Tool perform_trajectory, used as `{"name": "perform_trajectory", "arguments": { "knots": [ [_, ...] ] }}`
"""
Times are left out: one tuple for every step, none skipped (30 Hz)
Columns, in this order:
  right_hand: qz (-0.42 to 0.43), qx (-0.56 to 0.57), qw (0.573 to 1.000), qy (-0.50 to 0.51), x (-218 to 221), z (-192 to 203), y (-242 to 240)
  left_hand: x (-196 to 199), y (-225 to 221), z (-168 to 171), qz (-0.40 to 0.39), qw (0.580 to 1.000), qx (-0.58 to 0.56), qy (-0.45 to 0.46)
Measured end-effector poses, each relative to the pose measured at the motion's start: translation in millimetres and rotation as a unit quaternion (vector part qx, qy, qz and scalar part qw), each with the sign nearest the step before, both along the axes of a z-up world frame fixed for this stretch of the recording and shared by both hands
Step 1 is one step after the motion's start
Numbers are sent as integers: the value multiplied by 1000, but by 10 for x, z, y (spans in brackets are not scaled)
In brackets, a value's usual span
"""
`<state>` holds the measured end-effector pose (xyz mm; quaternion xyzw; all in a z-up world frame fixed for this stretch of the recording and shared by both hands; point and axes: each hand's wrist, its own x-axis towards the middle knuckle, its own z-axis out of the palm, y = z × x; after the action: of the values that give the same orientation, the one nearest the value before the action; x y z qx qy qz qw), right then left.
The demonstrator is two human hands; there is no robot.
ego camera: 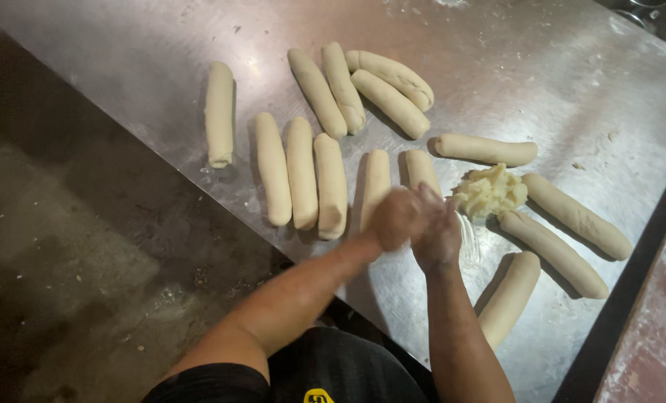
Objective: The person shapes pieces of dough on a metal table, rolling them into logs and adding a light-colored filling by hand.
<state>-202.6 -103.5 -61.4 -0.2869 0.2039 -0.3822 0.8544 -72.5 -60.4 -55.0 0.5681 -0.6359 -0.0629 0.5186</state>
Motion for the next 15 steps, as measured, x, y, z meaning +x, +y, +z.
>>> {"name": "perform_trajectory", "arguments": {
  "knots": [
    [-4,-9,997,-79,69,122,-15,-198,214,76,-40,999,1,11],
    [-7,-18,988,-156,104,274,-36,-399,365,170,-80,996,2,24],
    [-9,-26,973,-231,122,423,-12,-315,298,275,-34,999,-2,-29],
    [44,58,946,-316,154,529,124,-124,150,390,10,996,-8,-86],
    [97,141,903,-395,180,583,335,-12,74,489,54,988,-13,-142],
    [142,225,843,-467,178,604,506,-45,143,544,21,989,8,-149],
    [119,97,926,-345,235,606,450,-125,236,579,-12,987,29,-156],
    [97,-33,973,-208,311,583,295,-239,333,590,-41,985,50,-160],
    [73,-163,982,-63,320,551,205,-360,429,589,-70,982,71,-163],
    [70,-149,982,-94,307,561,123,-409,439,601,-100,976,83,-173],
    [68,-134,981,-125,288,583,65,-409,414,576,-131,970,94,-184],
    [68,-113,980,-150,234,574,66,-271,328,475,-106,984,72,-126],
    [79,-89,987,-104,230,538,161,7,184,354,-81,993,49,-68],
    [87,-62,993,-58,271,488,386,183,130,233,-58,998,28,-11],
    [94,-35,995,-12,300,459,531,11,76,112,76,996,37,-23]
  ]
}}
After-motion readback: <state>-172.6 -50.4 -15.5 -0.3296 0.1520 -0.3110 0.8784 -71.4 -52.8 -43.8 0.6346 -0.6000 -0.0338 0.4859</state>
